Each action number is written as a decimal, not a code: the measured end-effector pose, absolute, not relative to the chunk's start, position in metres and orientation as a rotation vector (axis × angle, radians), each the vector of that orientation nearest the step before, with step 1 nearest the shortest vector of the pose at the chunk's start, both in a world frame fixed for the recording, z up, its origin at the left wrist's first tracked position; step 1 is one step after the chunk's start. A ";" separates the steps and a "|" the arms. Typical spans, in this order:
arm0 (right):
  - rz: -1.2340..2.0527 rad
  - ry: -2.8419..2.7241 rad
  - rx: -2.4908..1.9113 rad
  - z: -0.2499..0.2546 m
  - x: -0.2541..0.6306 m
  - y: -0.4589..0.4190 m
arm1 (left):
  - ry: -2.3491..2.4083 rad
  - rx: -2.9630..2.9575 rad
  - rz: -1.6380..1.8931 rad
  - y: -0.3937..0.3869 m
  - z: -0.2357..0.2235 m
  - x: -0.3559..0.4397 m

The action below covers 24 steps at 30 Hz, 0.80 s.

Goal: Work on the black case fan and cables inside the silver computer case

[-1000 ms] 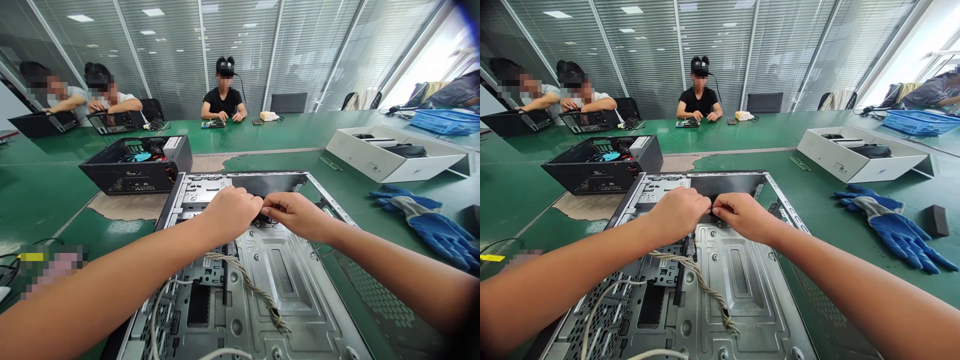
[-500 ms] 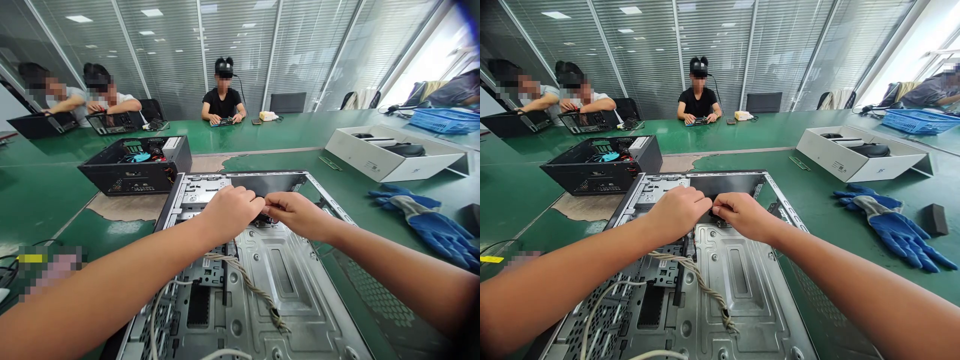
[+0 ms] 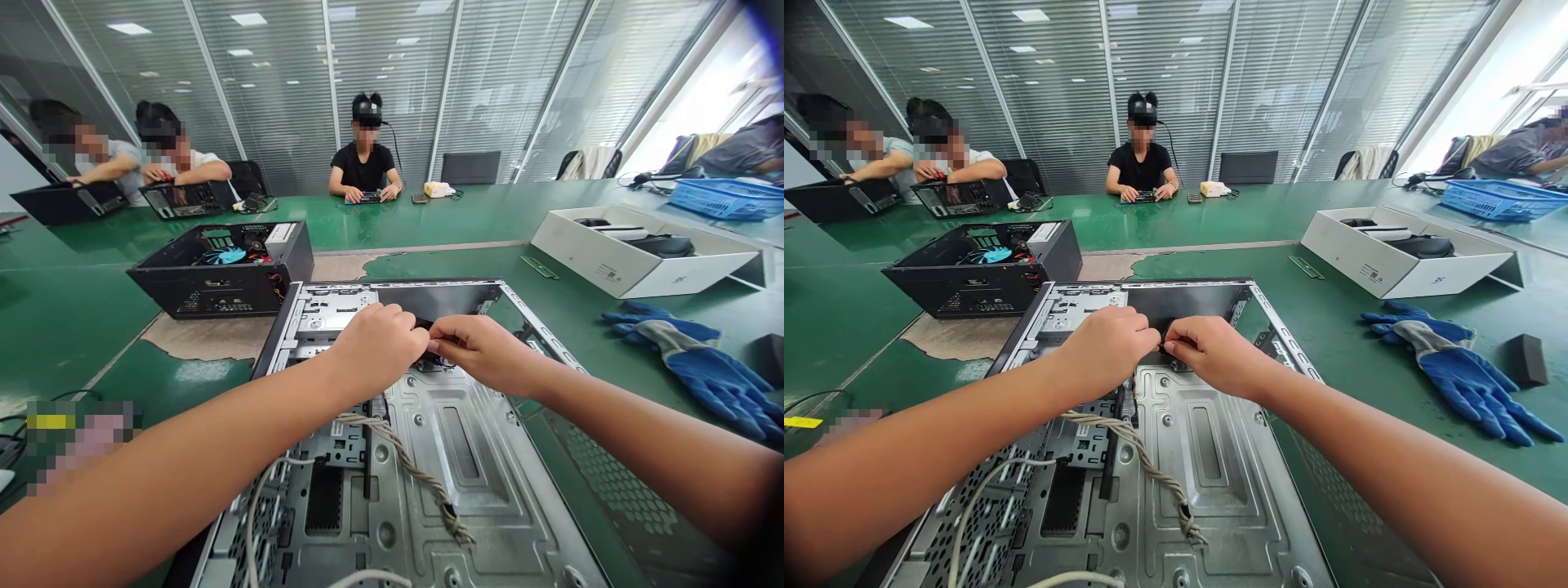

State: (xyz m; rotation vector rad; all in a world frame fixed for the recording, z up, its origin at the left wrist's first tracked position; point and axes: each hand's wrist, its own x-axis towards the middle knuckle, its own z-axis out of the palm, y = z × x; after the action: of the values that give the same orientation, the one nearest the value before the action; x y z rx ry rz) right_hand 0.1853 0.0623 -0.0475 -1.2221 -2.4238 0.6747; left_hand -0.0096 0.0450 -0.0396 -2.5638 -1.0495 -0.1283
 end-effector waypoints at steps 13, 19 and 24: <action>0.773 -2.399 -1.257 -0.044 0.185 0.062 | -0.926 -2.548 -0.250 0.048 -0.042 -0.013; 0.736 -2.418 -1.259 -0.048 0.184 0.062 | -1.085 -2.669 -0.207 0.047 -0.042 -0.012; 0.715 -2.433 -1.213 -0.049 0.185 0.064 | -1.137 -2.728 -0.253 0.047 -0.042 -0.010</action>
State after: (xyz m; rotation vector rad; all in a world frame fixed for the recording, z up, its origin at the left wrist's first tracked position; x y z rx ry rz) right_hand 0.1854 0.0636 -0.0488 -1.2129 -2.4329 0.7147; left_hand -0.0104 0.0468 -0.0418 -2.7275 -1.1374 -0.2530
